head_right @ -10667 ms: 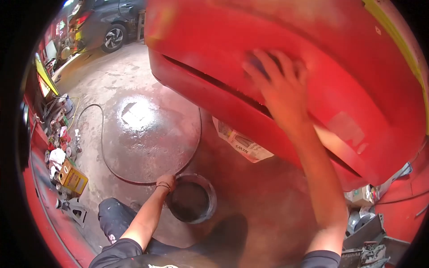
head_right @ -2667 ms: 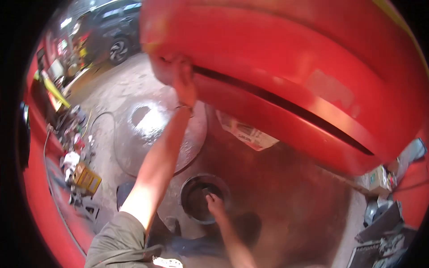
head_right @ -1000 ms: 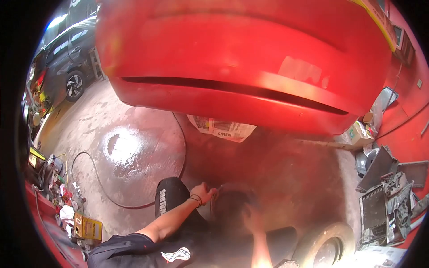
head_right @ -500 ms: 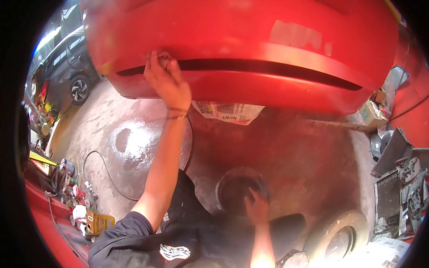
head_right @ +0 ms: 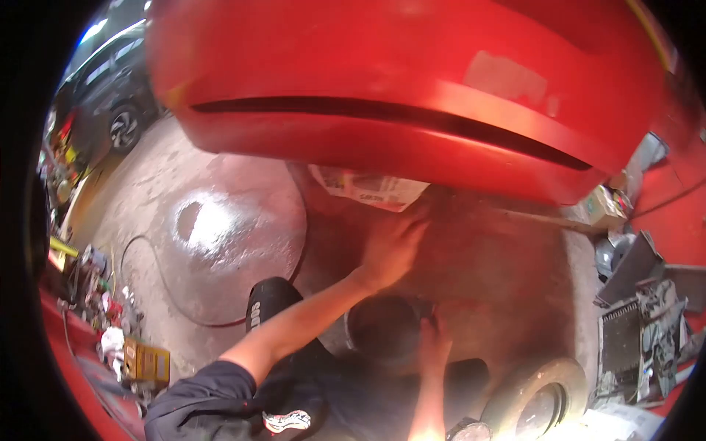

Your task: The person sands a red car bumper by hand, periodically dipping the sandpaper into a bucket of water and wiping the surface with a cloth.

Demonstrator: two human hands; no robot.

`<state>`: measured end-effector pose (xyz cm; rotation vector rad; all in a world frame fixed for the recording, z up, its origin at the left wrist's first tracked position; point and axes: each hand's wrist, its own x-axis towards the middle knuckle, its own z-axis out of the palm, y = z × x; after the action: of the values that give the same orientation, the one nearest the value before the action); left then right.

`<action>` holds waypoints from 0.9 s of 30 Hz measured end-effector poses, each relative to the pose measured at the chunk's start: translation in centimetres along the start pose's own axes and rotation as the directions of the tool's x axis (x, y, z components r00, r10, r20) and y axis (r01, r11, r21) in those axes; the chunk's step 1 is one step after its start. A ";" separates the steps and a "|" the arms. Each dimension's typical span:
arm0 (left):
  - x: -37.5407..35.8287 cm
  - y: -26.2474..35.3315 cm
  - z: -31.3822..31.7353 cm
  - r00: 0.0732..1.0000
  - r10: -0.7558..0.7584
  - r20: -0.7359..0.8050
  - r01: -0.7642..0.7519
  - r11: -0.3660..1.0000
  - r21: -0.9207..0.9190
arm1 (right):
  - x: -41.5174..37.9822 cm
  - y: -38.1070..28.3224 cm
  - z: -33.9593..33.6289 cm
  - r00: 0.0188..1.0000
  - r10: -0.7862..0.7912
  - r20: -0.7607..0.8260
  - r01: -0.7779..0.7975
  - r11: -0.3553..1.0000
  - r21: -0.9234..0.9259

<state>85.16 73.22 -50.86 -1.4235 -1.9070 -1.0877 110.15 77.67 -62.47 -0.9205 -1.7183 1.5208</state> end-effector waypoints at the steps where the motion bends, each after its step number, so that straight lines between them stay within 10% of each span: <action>1: -4.6 -2.0 0.7 0.998 -0.057 0.012 0.055 0.994 0.098 | 0.4 -2.1 -0.1 0.997 -0.069 -0.034 0.068 0.997 -0.024; 6: -20.2 -5.5 2.7 0.650 -0.660 0.377 0.468 0.739 0.485 | 6.5 -20.7 2.6 0.816 -0.540 -0.204 0.508 0.840 -0.192; 9: -22.6 -5.8 4.6 0.421 -0.795 0.437 0.585 0.606 0.539 | 13.4 -29.6 3.6 0.435 -0.845 -0.311 0.707 0.535 -0.463; 12: -22.4 -5.5 5.6 0.227 -0.878 0.422 0.680 0.453 0.576 | 19.7 -35.6 3.9 0.305 -0.808 -0.504 0.669 0.559 -0.490; 16: -22.4 -5.0 5.1 0.277 -0.868 0.411 0.690 0.477 0.544 | 25.0 -37.6 6.7 0.207 -0.866 -0.456 0.553 0.488 -0.675; 18: -22.6 -5.3 5.3 0.305 -0.860 0.409 0.683 0.497 0.535 | 23.1 -38.0 13.7 -0.033 -0.899 -0.437 0.604 0.330 -0.725; 20: -22.6 -5.9 5.5 0.301 -0.853 0.426 0.664 0.508 0.548 | 20.9 -38.0 15.5 0.012 -0.947 -0.322 0.696 0.239 -0.677; 24: -23.2 -6.0 5.4 0.319 -0.840 0.438 0.669 0.527 0.524 | 24.0 -37.7 8.4 -0.133 -0.987 -0.092 0.513 0.011 -0.858; 27: -23.1 -6.0 5.3 0.312 -0.846 0.431 0.683 0.516 0.517 | 27.1 -37.8 6.1 0.184 -0.759 -0.625 0.553 0.606 -0.572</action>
<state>87.02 64.61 -73.68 -0.6690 -3.3380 -0.6390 87.46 94.36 -24.95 -0.6401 -1.2135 0.1379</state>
